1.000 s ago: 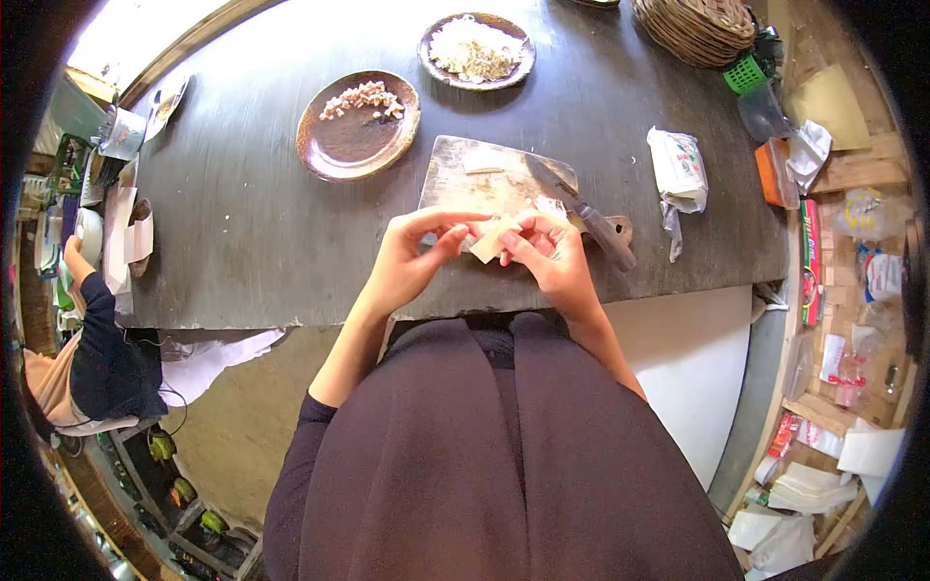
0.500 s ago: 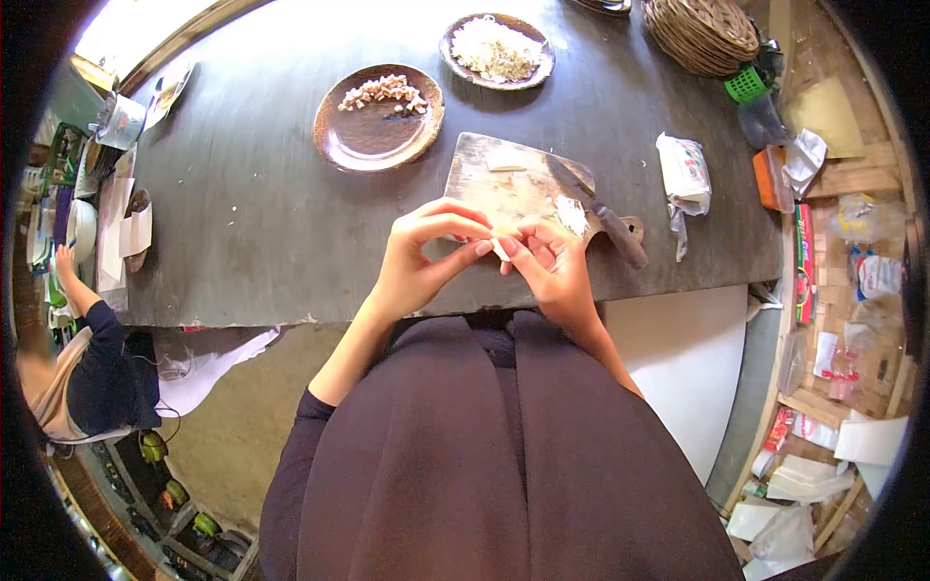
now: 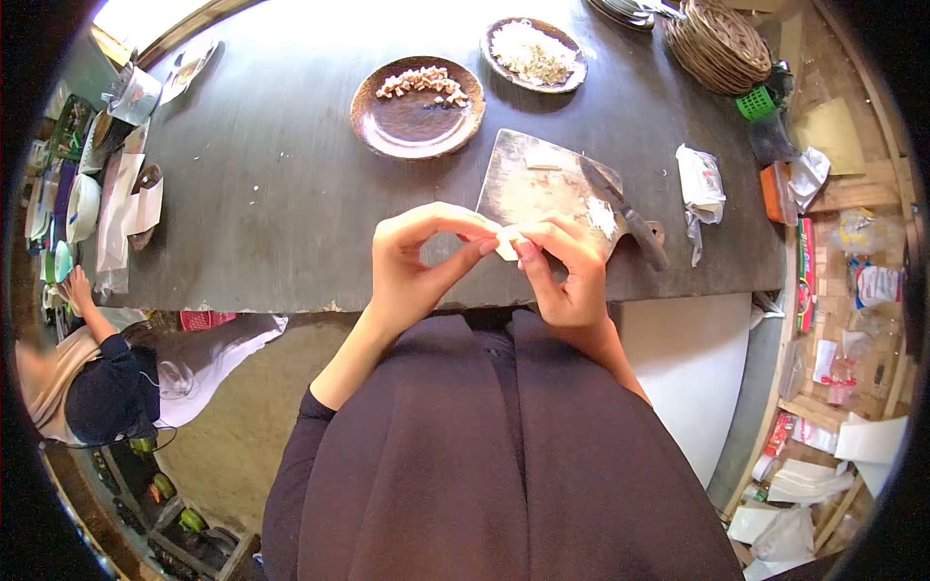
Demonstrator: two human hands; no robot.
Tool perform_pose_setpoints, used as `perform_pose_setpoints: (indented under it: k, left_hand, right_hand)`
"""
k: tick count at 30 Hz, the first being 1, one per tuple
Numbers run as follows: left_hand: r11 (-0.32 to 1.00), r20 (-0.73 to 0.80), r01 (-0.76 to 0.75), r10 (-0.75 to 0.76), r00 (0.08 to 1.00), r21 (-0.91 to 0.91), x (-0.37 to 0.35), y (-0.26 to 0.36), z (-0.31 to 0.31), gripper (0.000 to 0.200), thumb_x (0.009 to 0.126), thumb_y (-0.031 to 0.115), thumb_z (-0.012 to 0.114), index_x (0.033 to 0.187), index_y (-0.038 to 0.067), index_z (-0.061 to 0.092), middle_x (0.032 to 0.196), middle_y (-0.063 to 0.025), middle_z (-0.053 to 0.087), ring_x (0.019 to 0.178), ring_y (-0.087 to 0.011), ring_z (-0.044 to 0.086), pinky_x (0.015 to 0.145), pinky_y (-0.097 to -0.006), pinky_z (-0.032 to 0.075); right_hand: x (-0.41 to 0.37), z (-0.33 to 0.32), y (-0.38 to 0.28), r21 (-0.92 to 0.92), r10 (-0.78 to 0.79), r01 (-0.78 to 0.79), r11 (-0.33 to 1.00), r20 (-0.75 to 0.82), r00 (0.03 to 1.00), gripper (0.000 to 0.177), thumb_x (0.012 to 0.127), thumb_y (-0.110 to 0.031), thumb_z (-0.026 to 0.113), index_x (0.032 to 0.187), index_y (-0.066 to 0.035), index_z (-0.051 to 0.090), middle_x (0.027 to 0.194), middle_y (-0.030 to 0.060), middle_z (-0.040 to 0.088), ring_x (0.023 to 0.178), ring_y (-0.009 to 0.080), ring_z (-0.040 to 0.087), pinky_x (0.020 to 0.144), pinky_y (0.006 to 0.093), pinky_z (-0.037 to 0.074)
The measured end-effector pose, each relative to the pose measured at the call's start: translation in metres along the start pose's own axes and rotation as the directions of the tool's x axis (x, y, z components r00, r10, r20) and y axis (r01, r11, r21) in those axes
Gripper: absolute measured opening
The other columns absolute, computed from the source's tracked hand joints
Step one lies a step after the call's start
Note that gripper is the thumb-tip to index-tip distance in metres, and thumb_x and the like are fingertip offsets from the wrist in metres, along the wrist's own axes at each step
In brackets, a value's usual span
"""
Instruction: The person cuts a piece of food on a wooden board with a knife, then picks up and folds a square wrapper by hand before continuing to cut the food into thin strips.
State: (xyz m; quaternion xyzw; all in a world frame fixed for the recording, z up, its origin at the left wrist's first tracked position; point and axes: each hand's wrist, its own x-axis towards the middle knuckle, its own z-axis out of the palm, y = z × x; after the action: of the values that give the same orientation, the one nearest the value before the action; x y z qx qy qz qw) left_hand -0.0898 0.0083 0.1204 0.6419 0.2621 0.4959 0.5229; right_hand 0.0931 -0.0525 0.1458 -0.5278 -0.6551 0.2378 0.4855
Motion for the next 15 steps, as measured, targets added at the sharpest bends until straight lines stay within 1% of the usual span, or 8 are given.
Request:
perform_pose_setpoints:
  k: [1, 8, 10, 14, 15]
  left_hand:
    - [0.999, -0.006, -0.036, 0.036, 0.999, 0.019, -0.002, 0.001, -0.003, 0.011, 0.085, -0.005, 0.078, 0.095, -0.001, 0.077, 0.096, -0.008, 0.077, 0.089, -0.0147, 0.071, 0.081, -0.0291, 0.055]
    - [0.998, -0.07, -0.069, 0.068, 0.995, -0.012, -0.007, 0.019, -0.013, 0.011, 0.084, -0.007, 0.077, 0.093, -0.001, 0.076, 0.095, -0.0102, 0.077, 0.088, -0.0175, 0.073, 0.079, -0.0297, 0.055]
    - [0.993, -0.077, -0.121, 0.121, 0.99, 0.007, -0.007, 0.02, -0.015, 0.013, 0.082, -0.007, 0.078, 0.093, -0.001, 0.076, 0.094, -0.0111, 0.077, 0.087, -0.0187, 0.073, 0.079, -0.0296, 0.055]
    - [0.99, -0.094, -0.137, 0.138, 0.986, 0.018, -0.009, 0.027, -0.014, 0.015, 0.079, -0.007, 0.08, 0.092, -0.001, 0.076, 0.092, -0.0112, 0.077, 0.086, -0.0195, 0.074, 0.078, -0.0299, 0.056]
    - [0.986, -0.087, -0.164, 0.167, 0.982, 0.034, -0.009, 0.029, -0.014, 0.015, 0.078, -0.007, 0.081, 0.091, 0.0, 0.076, 0.092, -0.0111, 0.077, 0.086, -0.0198, 0.074, 0.077, -0.03, 0.056]
  right_hand:
    - [0.001, 0.002, -0.002, -0.014, -0.033, 0.033, 0.999, 0.005, 0.999, 0.009, 0.093, -0.006, 0.066, 0.097, 0.0, 0.073, 0.081, 0.0128, 0.067, 0.073, 0.0279, 0.063, 0.069, 0.0371, 0.049]
    - [0.009, 0.009, -0.019, -0.003, -0.107, 0.107, 0.994, 0.044, 0.993, 0.009, 0.091, -0.003, 0.069, 0.098, 0.0, 0.074, 0.083, 0.012, 0.068, 0.074, 0.0267, 0.065, 0.069, 0.0359, 0.05]
    - [0.011, 0.009, -0.022, -0.025, -0.155, 0.157, 0.987, 0.055, 0.986, 0.01, 0.09, -0.002, 0.07, 0.099, 0.0, 0.074, 0.083, 0.012, 0.068, 0.074, 0.0264, 0.066, 0.068, 0.0355, 0.05]
    - [0.012, 0.004, -0.03, -0.044, -0.183, 0.187, 0.981, 0.075, 0.98, 0.012, 0.09, -0.002, 0.07, 0.101, 0.0, 0.074, 0.083, 0.0122, 0.068, 0.074, 0.0266, 0.066, 0.068, 0.0356, 0.05]
    - [0.012, 0.003, -0.033, -0.052, -0.208, 0.212, 0.976, 0.068, 0.976, 0.013, 0.09, -0.002, 0.071, 0.102, 0.0, 0.074, 0.083, 0.0123, 0.068, 0.073, 0.0265, 0.065, 0.067, 0.0356, 0.05]
